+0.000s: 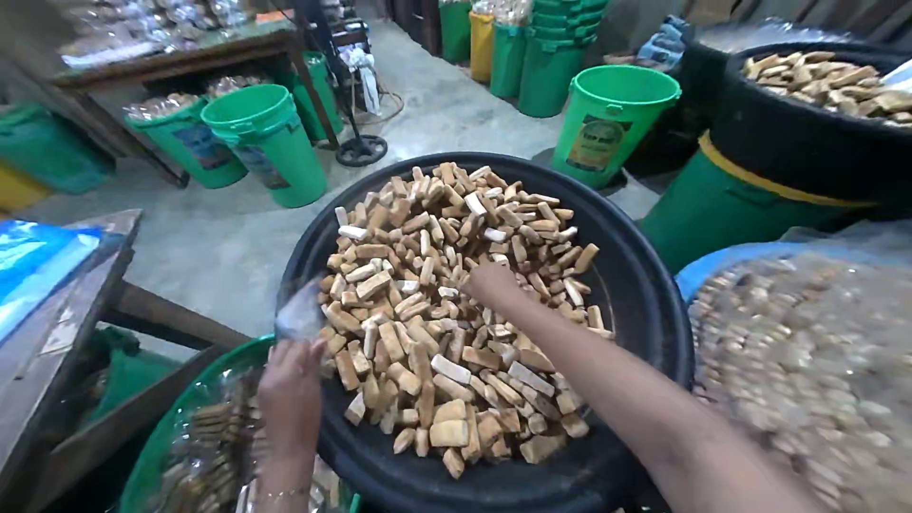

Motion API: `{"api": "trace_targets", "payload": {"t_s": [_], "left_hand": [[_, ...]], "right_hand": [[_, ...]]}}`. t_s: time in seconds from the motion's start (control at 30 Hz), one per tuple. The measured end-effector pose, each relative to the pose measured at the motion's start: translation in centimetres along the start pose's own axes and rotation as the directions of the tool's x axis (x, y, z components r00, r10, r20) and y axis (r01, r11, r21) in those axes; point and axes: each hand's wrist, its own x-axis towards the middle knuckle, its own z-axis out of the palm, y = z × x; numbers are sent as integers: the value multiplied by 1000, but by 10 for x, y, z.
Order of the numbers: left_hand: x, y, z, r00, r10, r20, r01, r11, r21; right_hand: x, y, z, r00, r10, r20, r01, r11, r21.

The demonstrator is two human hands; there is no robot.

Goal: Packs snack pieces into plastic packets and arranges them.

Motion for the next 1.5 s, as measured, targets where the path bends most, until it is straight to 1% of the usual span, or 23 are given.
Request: {"api": "trace_targets", "payload": {"t_s": [0.03,0.07,0.1,0.17,0.2,0.23,0.3,0.37,0.43,0.47,0.53,0.57,0.6,0.67,0.77,0.9,1.0,1.07,1.17,1.23,1.3,1.4,1.5], "left_hand": [[2,6,1,1000,-14,9,14,995,-104],[5,12,1,996,-81,34,87,965,-247],[10,18,3,981,-169,94,193,886,-422],[29,32,2,951,-241,192,303,623,-721],[41,39,0,947,-250,202,308,526,-792],[55,45,0,947,-265,181,291,474,-831],[82,57,4,946,-312,88,228,449,-864],[109,61,14,924,-378,-50,140,458,-878],[129,57,26,898,-408,-163,86,528,-845],[132,52,33,893,-404,-198,89,589,-804],[132,41,43,906,-358,-225,122,731,-671],[130,34,45,917,-333,-221,136,780,-611],[127,27,46,921,-323,-219,146,806,-574],[125,15,41,897,-367,-246,171,802,-573],[128,8,37,844,-443,-303,181,767,-616],[130,10,35,841,-466,-274,212,751,-626],[129,11,33,851,-447,-276,210,770,-603],[128,12,30,861,-427,-276,198,782,-591],[128,15,27,886,-343,-313,165,862,-479],[128,19,28,920,-250,-302,117,910,-397],[127,22,29,959,-188,-211,106,932,-346],[130,21,29,973,-228,-43,206,932,-298],[133,21,28,951,-292,104,309,916,-256]], "right_hand": [[6,-3,7,1000,15,-22,-14,999,30],[11,-4,12,999,18,-46,-15,997,73],[14,-2,14,998,11,-68,-4,995,102],[14,9,12,990,-48,-129,61,993,99],[13,15,11,984,-90,-153,101,993,62],[12,23,13,980,-127,-150,130,991,9],[11,38,18,983,-171,-71,164,982,-98],[11,42,15,987,-160,-33,156,981,-114],[7,32,4,964,-250,-93,240,965,-109],[5,24,1,925,-354,-141,338,933,-125],[9,5,-2,779,-585,-224,547,810,-214],[15,-5,-2,720,-660,-216,608,749,-263],[21,-13,-1,699,-694,-175,634,714,-298],[31,-27,1,726,-683,-88,628,709,-320],[35,-37,0,771,-632,-84,587,755,-292],[19,-35,0,857,-514,-45,492,840,-226],[15,-19,12,844,-533,-60,512,833,-210],[11,-15,11,866,-492,-95,476,866,-152],[4,-34,-12,846,-477,-240,484,875,-33],[7,-60,-21,800,-553,-233,576,817,37],[17,-89,-16,753,-640,-155,652,757,41],[31,-117,-2,788,-616,-11,616,788,-19],[22,-124,0,831,-556,20,555,824,-114]]}}
